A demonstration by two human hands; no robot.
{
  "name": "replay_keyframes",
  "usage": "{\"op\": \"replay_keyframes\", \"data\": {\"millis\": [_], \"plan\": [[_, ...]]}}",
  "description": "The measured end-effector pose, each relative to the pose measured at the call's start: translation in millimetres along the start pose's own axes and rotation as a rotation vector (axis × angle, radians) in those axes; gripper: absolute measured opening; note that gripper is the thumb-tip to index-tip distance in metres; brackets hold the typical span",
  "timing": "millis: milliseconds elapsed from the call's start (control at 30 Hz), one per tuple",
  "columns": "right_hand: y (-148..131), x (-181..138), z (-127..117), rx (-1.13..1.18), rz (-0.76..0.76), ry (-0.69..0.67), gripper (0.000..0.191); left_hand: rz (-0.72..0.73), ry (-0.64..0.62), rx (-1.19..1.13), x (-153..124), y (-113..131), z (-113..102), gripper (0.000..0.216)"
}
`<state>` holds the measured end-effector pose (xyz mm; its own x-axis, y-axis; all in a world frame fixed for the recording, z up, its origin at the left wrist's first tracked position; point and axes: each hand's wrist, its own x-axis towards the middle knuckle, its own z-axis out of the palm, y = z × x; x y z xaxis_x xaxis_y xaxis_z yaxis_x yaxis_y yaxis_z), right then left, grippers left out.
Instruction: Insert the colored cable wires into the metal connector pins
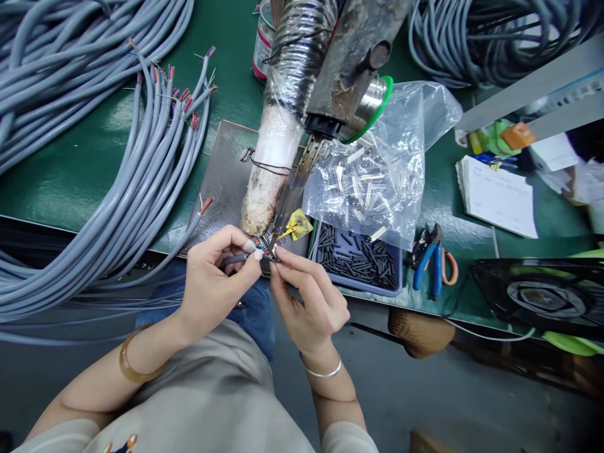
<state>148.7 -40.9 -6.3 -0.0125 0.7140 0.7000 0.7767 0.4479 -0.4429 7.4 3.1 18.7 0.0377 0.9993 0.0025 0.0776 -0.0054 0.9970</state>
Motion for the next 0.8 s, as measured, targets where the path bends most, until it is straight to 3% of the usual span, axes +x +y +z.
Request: {"op": "replay_keyframes", "data": {"millis": [333, 533, 667, 733, 800], "plan": [[-1.9, 0.7, -2.4, -0.062, -0.087, -0.065, 0.019, -0.049, -0.059, -0.020, 1.3, -5.5, -4.2, 0.013], [2.1, -6.6, -5.8, -0.043, -0.123, -0.035, 0.020, 0.014, -0.096, -0.012, -7.5, -14.8, -7.5, 0.008], [3.4, -11.5, -9.0, -0.005, -0.067, 0.000, 0.021, 0.108, -0.263, -0.016, -13.4, -22.3, -23.4, 0.010], [3.8, -12.4, -7.6, 0.051, 0.022, 0.012, 0.020, 0.179, -0.356, -0.010, -16.2, -25.9, -33.2, 0.019], [4.5, -12.3, -5.7, 0.124, 0.118, -0.014, 0.018, 0.155, -0.429, -0.019, -20.3, -28.8, -41.0, 0.023]]}}
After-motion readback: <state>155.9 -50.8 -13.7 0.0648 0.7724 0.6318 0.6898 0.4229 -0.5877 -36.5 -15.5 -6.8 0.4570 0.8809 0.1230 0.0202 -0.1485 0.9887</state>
